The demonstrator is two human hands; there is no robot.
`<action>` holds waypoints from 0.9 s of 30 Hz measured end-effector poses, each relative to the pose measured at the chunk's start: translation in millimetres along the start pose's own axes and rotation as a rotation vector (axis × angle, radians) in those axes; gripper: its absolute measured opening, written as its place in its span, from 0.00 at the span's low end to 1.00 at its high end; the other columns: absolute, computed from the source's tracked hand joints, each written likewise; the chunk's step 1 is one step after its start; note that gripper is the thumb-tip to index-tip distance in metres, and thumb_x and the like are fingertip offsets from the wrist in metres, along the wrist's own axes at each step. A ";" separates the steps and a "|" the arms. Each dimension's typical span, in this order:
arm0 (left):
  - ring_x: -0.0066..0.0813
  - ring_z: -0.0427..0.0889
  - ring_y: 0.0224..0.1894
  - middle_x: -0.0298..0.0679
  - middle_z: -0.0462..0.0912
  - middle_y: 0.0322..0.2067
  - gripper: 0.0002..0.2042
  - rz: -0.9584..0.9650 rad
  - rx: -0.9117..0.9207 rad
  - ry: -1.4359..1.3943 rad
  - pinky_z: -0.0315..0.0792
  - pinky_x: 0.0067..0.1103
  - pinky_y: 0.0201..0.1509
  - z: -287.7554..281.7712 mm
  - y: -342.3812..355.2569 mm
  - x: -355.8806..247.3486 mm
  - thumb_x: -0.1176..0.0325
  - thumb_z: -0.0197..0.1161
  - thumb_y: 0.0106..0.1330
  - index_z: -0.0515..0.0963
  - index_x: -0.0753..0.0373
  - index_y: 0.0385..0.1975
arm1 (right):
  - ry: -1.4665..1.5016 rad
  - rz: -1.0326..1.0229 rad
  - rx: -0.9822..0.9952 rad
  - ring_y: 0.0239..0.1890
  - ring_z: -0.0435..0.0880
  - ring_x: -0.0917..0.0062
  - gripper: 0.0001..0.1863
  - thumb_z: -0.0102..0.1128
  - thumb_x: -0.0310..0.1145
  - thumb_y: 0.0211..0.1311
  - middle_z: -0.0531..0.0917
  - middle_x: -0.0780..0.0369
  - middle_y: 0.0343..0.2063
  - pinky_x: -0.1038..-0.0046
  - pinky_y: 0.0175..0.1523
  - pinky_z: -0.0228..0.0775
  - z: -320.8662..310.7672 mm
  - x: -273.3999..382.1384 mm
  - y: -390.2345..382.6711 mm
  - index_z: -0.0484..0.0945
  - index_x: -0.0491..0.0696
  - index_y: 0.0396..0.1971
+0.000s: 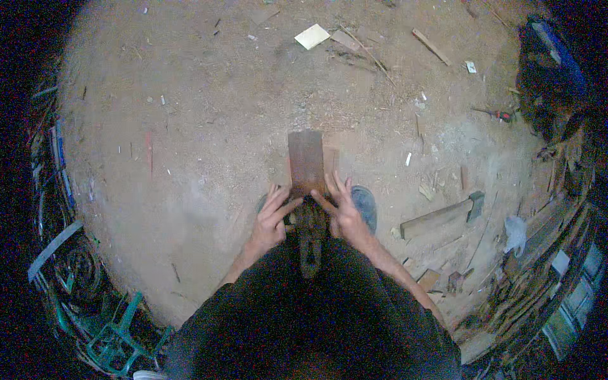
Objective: The person uses a wooden hand plane to shave and smooth the surface of a small block of wood while kneeling on a dirt floor. The person repeatedly pushes the plane across the wood and clears away wood shavings by hand.
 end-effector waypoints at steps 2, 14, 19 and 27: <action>0.51 0.67 0.73 0.51 0.74 0.67 0.31 0.032 0.018 0.053 0.53 0.56 0.78 1.7 -8.4 -7.9 0.87 0.58 0.50 0.83 0.58 0.57 | 0.049 -0.013 -0.021 0.78 0.53 0.41 0.31 0.46 0.13 0.56 0.64 0.40 0.72 0.32 0.76 0.35 -1.6 12.0 -9.1 0.81 0.43 0.60; 0.50 0.68 0.73 0.50 0.78 0.63 0.28 0.081 -0.012 0.088 0.51 0.59 0.77 1.3 -15.7 -0.2 0.83 0.55 0.53 0.85 0.56 0.54 | -0.074 -0.065 -0.055 0.78 0.54 0.43 0.31 0.51 0.12 0.51 0.69 0.40 0.69 0.28 0.75 0.36 4.9 16.2 -14.0 0.81 0.39 0.59; 0.51 0.67 0.73 0.43 0.80 0.63 0.31 -0.017 -0.057 0.124 0.45 0.60 0.79 0.9 -12.4 -2.5 0.85 0.47 0.51 0.88 0.52 0.51 | -0.095 -0.047 -0.073 0.78 0.54 0.43 0.32 0.51 0.10 0.51 0.69 0.39 0.69 0.28 0.74 0.38 7.7 12.9 -15.5 0.80 0.39 0.60; 0.51 0.66 0.74 0.36 0.81 0.63 0.34 0.001 -0.091 0.114 0.45 0.60 0.79 -2.8 -10.6 -4.6 0.86 0.51 0.46 0.88 0.45 0.51 | -0.100 -0.095 -0.150 0.74 0.63 0.42 0.37 0.51 0.14 0.51 0.68 0.42 0.70 0.31 0.74 0.47 11.5 7.5 -20.6 0.73 0.44 0.68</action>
Point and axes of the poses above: each hand's wrist, its own y-axis towards the middle knuckle, its own z-axis out of the palm, x = y × z, the point moved 6 cm from there along y, towards the middle knuckle
